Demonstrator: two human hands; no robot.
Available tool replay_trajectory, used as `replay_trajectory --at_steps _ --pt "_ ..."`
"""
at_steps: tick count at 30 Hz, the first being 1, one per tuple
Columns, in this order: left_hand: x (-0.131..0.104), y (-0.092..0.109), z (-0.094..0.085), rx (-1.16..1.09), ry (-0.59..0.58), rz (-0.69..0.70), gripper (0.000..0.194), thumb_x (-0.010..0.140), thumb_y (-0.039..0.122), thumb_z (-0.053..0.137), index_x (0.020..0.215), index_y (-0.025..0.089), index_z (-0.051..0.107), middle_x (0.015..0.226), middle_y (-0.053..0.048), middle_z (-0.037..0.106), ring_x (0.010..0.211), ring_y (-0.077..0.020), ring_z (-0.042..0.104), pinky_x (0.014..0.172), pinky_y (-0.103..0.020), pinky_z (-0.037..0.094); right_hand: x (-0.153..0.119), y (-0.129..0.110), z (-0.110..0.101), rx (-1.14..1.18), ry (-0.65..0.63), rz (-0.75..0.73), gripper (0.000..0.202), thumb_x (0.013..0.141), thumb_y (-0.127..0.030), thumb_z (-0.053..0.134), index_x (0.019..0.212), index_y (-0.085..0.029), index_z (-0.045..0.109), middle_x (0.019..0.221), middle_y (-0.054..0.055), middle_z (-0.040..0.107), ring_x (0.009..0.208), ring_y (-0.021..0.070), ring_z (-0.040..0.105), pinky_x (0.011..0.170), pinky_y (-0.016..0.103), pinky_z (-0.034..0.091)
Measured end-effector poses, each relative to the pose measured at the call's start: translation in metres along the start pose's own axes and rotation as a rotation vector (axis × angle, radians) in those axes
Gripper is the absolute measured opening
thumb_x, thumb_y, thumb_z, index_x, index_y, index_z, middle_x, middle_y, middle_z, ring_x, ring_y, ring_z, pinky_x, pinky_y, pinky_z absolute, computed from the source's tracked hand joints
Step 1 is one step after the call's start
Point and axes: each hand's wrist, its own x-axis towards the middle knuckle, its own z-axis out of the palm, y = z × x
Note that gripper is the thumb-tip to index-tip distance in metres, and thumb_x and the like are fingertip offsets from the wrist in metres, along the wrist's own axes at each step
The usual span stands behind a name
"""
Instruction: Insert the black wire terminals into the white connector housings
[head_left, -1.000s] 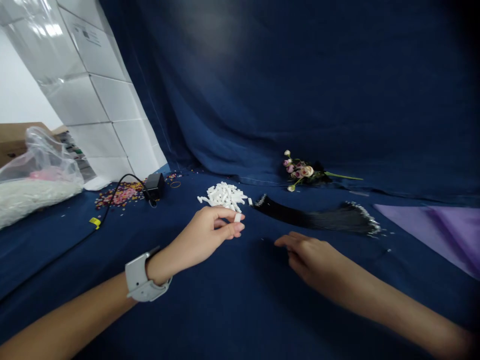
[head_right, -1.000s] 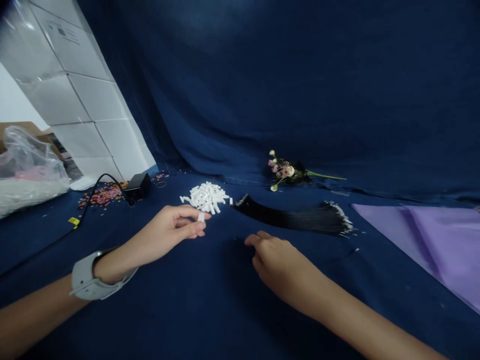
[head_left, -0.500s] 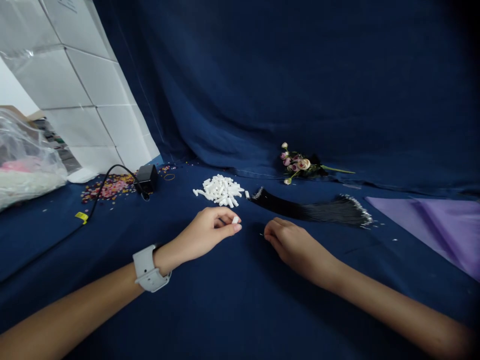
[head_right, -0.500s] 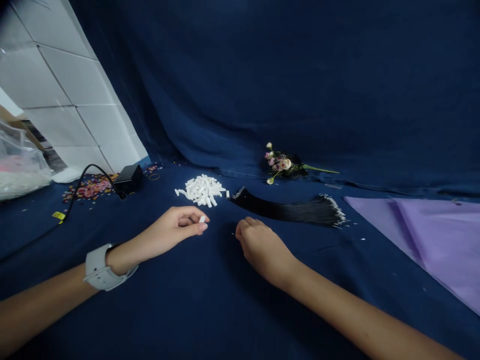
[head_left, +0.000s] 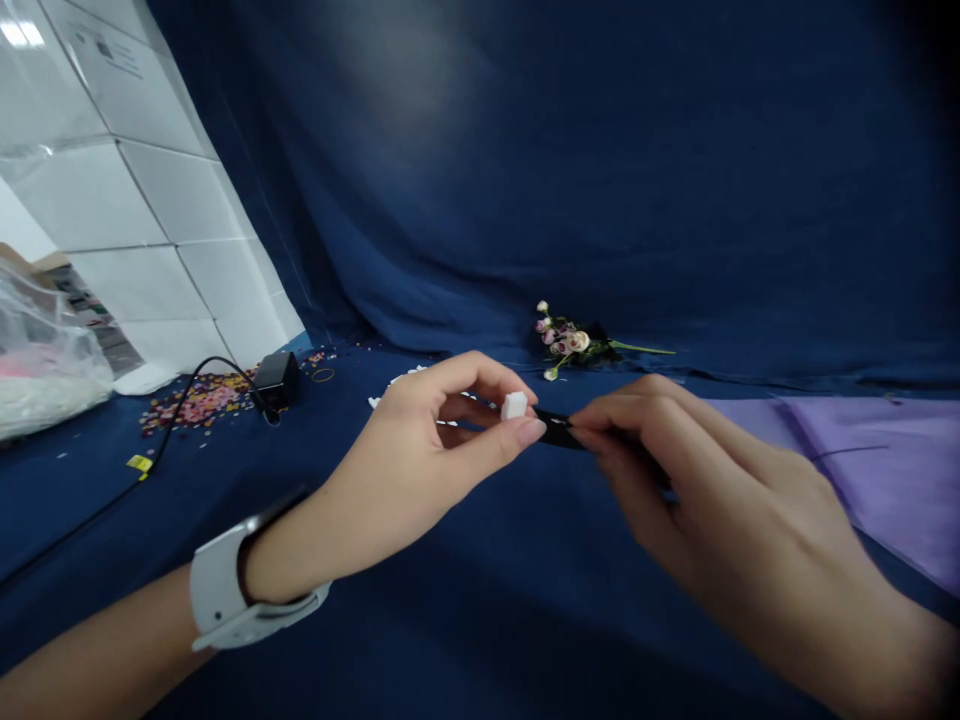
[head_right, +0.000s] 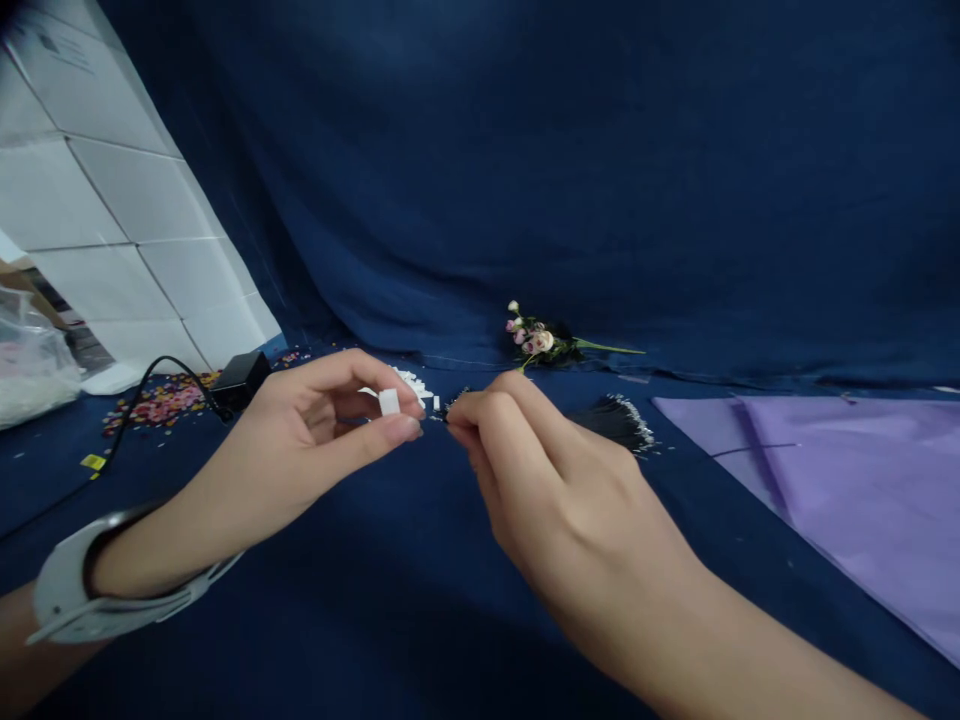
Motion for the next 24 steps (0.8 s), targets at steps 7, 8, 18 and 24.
replay_trajectory --at_steps 7,8,18,24 --pt "0.007 0.0 0.006 -0.047 0.043 -0.007 0.014 0.077 0.032 0.074 0.087 0.026 0.068 0.088 0.005 0.07 0.079 -0.009 0.066 0.068 -0.015 0.051 0.0 0.004 -0.011 -0.082 0.063 0.009 0.009 0.092 -0.012 0.044 0.093 -0.02 0.047 0.082 0.002 0.054 0.066 0.0105 0.052 0.056 0.025 0.036" --pt "0.006 0.0 0.005 -0.052 0.044 -0.011 0.014 0.076 0.033 0.074 0.088 0.026 0.069 0.088 0.005 0.07 0.079 -0.0095 0.066 0.07 -0.016 0.052 0.0 0.003 -0.012 -0.088 0.07 0.006 0.009 0.092 -0.012 0.044 0.092 -0.02 0.047 0.083 0.002 0.055 0.065 0.0105 0.052 0.055 0.025 0.036" --pt "-0.002 0.004 0.007 -0.133 -0.015 -0.046 0.019 0.078 0.032 0.073 0.095 0.028 0.066 0.086 0.005 0.069 0.078 -0.0091 0.066 0.076 -0.018 0.053 0.007 -0.002 -0.017 -0.022 0.047 0.038 0.014 0.095 -0.021 0.038 0.084 -0.02 0.046 0.069 -0.002 0.051 0.047 0.0076 0.044 0.04 0.023 0.032" --pt "-0.002 0.004 0.01 -0.13 -0.009 -0.038 0.02 0.078 0.034 0.072 0.096 0.028 0.065 0.087 0.004 0.068 0.08 -0.0116 0.067 0.074 -0.02 0.055 0.009 -0.004 -0.021 0.148 -0.031 0.105 0.017 0.094 -0.022 0.039 0.078 -0.02 0.044 0.06 -0.005 0.048 0.045 0.0059 0.046 0.04 0.019 0.034"
